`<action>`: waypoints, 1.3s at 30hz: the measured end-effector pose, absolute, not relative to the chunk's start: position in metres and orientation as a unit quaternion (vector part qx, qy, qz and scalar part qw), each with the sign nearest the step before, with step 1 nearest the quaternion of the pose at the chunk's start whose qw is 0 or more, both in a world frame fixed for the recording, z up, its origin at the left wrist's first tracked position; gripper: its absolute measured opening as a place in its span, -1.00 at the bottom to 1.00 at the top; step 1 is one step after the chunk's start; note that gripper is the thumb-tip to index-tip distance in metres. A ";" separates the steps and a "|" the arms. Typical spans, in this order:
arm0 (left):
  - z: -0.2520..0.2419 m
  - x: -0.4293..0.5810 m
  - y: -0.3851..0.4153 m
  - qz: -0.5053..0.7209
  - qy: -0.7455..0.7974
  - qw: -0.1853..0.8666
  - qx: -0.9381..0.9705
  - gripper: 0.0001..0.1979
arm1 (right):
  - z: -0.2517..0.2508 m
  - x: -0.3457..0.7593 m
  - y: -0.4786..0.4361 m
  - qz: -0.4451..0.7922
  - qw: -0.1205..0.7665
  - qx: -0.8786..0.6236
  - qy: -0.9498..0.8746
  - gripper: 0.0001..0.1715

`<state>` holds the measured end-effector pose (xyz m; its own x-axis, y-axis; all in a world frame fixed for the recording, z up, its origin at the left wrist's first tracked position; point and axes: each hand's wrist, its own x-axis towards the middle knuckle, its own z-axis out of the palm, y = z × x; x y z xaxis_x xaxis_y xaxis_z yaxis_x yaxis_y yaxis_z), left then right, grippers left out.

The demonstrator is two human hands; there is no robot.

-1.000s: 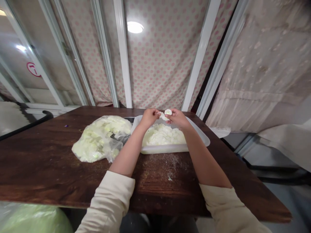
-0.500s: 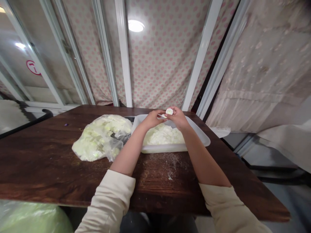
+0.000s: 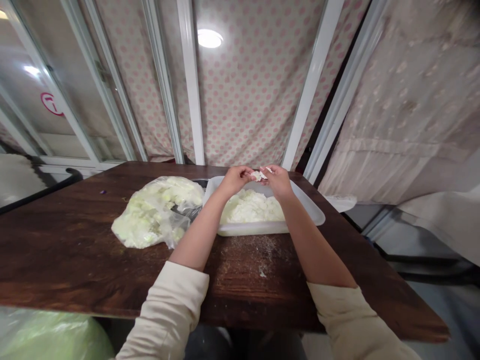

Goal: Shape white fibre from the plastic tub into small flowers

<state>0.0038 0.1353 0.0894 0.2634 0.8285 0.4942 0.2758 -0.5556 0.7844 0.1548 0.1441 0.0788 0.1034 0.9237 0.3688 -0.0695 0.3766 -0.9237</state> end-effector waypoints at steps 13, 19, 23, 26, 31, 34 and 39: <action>0.084 0.003 0.141 0.499 0.346 0.352 0.713 -0.75 | 0.079 0.156 0.145 0.364 0.646 -0.380 -0.553 -0.67; 0.087 0.002 0.139 0.502 0.390 0.315 0.704 -0.72 | 0.081 0.156 0.142 0.415 0.619 -0.389 -0.542 -0.76; 0.090 0.002 0.136 0.508 0.418 0.290 0.695 -0.71 | 0.081 0.156 0.141 0.408 0.608 -0.406 -0.547 -0.71; 0.090 0.001 0.136 0.513 0.421 0.281 0.693 -0.72 | 0.080 0.155 0.142 0.396 0.603 -0.397 -0.568 -0.62; 0.088 0.001 0.139 0.513 0.427 0.250 0.701 -0.74 | 0.077 0.155 0.145 0.372 0.608 -0.377 -0.591 -0.49; 0.088 0.002 0.140 0.510 0.433 0.247 0.702 -0.68 | 0.076 0.156 0.146 0.370 0.610 -0.383 -0.587 -0.47; 0.091 0.002 0.135 0.510 0.416 0.269 0.703 -0.66 | 0.076 0.154 0.145 0.406 0.605 -0.377 -0.572 -0.54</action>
<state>0.0019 0.1351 0.0912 0.1339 0.8600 0.4924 0.3114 -0.5083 0.8029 0.1545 0.1449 0.0758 0.0164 0.9225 0.3856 -0.0615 0.3859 -0.9205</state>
